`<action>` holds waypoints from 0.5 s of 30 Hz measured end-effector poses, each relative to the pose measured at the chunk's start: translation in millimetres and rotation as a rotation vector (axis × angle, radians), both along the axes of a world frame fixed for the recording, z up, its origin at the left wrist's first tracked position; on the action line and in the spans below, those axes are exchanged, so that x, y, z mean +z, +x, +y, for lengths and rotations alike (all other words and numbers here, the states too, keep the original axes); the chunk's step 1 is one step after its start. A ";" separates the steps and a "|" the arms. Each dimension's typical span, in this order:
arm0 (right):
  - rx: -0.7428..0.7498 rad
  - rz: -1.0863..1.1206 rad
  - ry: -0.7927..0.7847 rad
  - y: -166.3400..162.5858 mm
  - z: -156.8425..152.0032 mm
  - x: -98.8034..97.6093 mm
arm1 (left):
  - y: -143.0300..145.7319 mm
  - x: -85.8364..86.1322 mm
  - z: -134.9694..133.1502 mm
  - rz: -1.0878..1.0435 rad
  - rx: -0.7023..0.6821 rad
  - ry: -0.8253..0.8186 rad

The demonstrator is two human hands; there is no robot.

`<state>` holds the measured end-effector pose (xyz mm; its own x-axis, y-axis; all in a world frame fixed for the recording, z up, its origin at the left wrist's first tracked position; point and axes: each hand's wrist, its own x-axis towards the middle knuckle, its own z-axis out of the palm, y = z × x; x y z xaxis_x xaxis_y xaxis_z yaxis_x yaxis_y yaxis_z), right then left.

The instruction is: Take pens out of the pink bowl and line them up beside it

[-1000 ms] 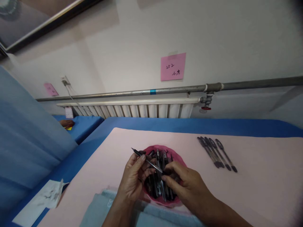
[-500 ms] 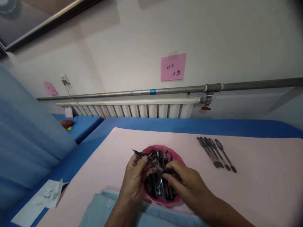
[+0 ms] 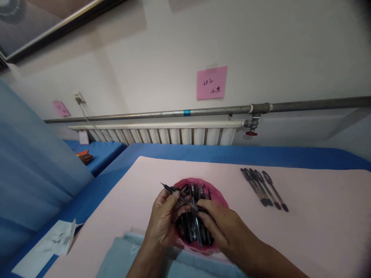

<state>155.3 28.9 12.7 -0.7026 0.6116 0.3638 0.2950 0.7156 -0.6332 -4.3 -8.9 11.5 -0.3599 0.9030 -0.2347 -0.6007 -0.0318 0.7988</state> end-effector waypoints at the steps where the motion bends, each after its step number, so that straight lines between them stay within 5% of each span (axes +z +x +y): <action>1: -0.005 0.003 0.044 0.2 0.3 -0.4 | -0.3 -0.1 0.3 0.001 0.007 0.000; 5: 0.028 -0.002 0.167 1.0 2.1 -2.0 | -0.9 0.8 0.9 -0.005 0.017 0.006; 10: 0.064 0.029 0.059 -0.4 1.4 -2.8 | 0.2 0.4 -0.1 0.009 -0.001 0.002; 15: 0.030 0.022 0.130 -2.0 -0.6 -4.0 | 0.3 -1.3 -0.4 0.021 -0.005 0.002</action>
